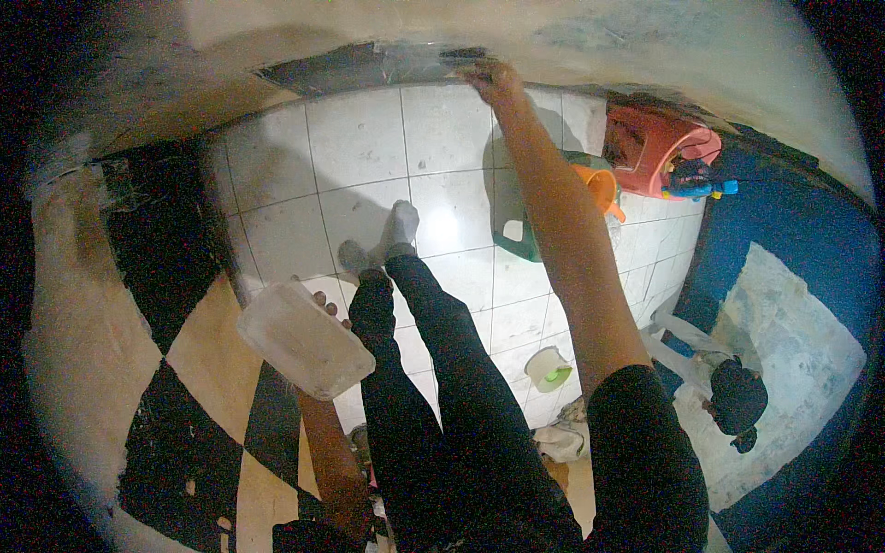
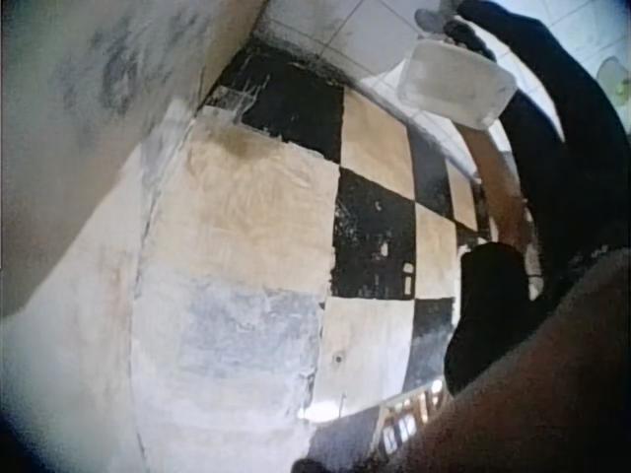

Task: The person patches a wall using a putty knife to apply a white substance from a container onto uneven sections and corners of the wall.

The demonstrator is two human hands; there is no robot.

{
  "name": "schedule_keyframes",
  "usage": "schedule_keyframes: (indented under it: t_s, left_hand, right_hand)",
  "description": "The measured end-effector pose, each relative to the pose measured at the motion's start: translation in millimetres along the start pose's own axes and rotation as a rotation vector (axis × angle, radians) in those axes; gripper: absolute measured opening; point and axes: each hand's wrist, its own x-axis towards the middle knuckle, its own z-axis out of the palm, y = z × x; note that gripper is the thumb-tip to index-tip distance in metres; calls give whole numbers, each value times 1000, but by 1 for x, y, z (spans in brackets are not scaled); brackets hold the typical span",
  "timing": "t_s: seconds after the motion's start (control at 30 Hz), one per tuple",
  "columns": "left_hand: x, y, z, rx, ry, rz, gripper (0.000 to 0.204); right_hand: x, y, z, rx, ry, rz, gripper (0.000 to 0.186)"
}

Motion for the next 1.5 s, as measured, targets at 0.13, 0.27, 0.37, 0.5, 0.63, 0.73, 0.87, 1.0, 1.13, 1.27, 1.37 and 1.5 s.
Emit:
schedule_keyframes:
  t_s: [0.13, 0.27, 0.37, 0.5, 0.63, 0.73, 0.87, 1.0, 1.13, 1.27, 1.37, 1.5]
  left_hand:
    - [-1, -3, 1, -33, 140, -5, 66]
    - [-8, 6, -1, 42, 6, 34, 75]
    - [0, 0, -5, 47, -53, 17, 75]
    - [4, -11, 6, 47, 13, 2, 74]
    - [17, -16, 16, 5, -9, -57, 70]
    - [16, -8, 2, 35, -14, -57, 69]
    - [6, -5, -7, 27, 41, -6, 68]
    - [10, -8, -4, 8, -9, -21, 70]
    - [12, -10, 7, -54, -41, -46, 76]
    - [10, -6, 12, -22, -7, -40, 81]
    - [0, -1, 5, 29, -71, 58, 81]
    - [-10, 2, 3, -7, -120, 119, 77]
  right_hand:
    - [15, -32, -31, -283, -216, -219, 33]
    - [-56, -53, 14, 62, -112, -58, 35]
    - [-106, -79, 22, 162, 65, 62, 39]
    - [-56, -52, -7, -76, 70, 84, 36]
    - [-17, -57, -6, -233, -113, -156, 32]
    - [-38, -96, 20, 420, -44, 54, 32]
    - [-133, -110, 55, 332, -78, 15, 34]
    - [-124, -76, 34, 319, 66, 237, 33]
    - [-74, -56, 53, 294, 127, 115, 33]
    - [-64, -103, 50, 424, -85, 35, 34]
    - [-132, -122, 92, 494, -172, 79, 30]
    - [-182, -91, 121, 355, -16, 81, 28]
